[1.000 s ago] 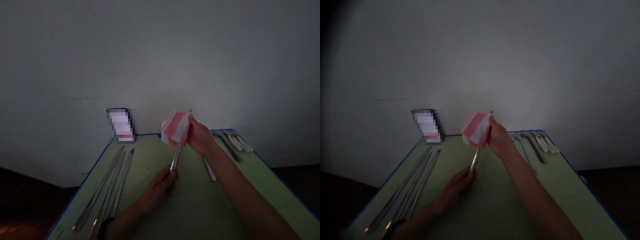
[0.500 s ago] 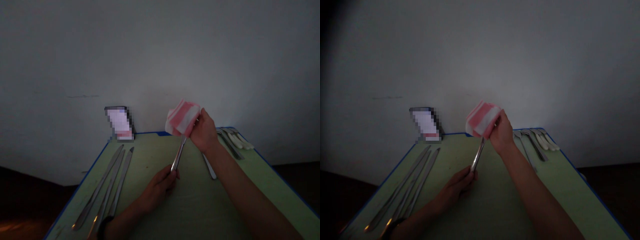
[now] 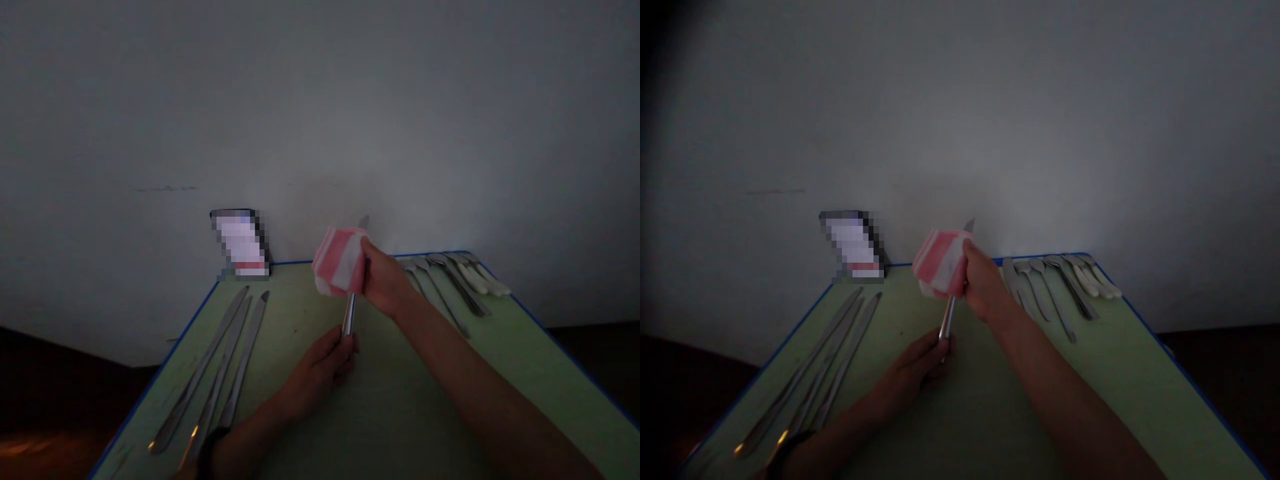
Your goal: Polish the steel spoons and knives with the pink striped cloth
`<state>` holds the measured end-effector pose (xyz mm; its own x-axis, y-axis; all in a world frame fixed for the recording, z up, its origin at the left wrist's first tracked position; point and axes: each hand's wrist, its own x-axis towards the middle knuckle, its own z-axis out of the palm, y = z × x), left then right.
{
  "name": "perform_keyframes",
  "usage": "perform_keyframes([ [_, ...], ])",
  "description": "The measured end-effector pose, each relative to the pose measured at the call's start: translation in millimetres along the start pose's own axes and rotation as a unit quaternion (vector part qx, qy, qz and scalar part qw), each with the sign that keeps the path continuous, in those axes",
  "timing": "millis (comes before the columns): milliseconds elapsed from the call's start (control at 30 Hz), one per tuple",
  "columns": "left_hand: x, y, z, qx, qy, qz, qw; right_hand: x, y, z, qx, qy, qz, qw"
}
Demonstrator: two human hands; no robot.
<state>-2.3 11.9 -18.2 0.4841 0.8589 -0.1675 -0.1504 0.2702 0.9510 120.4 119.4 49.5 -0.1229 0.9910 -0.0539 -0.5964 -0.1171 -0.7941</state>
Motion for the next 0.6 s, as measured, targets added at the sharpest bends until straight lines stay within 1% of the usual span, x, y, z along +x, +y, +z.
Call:
perform_keyframes([
  [100, 0, 0, 0.1, 0.000, 0.005, -0.008, 1.000, -6, 1, 5, 0.042, 0.004, 0.064, 0.997],
  [267, 0, 2, 1.3, 0.005, -0.004, -0.008, 1.000, -10, -20, 7, 0.049, 0.014, 0.090, 0.995],
  [400, -1, 4, 1.7, 0.026, -0.006, -0.007, 1.000, -11, -42, 3, 0.033, -0.015, 0.068, 0.997],
  [500, -2, 4, 0.8, 0.049, -0.012, -0.001, 0.999, -12, -56, -1, 0.017, -0.021, 0.022, 0.999],
  [600, -3, 4, -0.5, 0.078, -0.014, -0.002, 0.997, -12, -63, -6, 0.020, -0.021, -0.023, 0.999],
])
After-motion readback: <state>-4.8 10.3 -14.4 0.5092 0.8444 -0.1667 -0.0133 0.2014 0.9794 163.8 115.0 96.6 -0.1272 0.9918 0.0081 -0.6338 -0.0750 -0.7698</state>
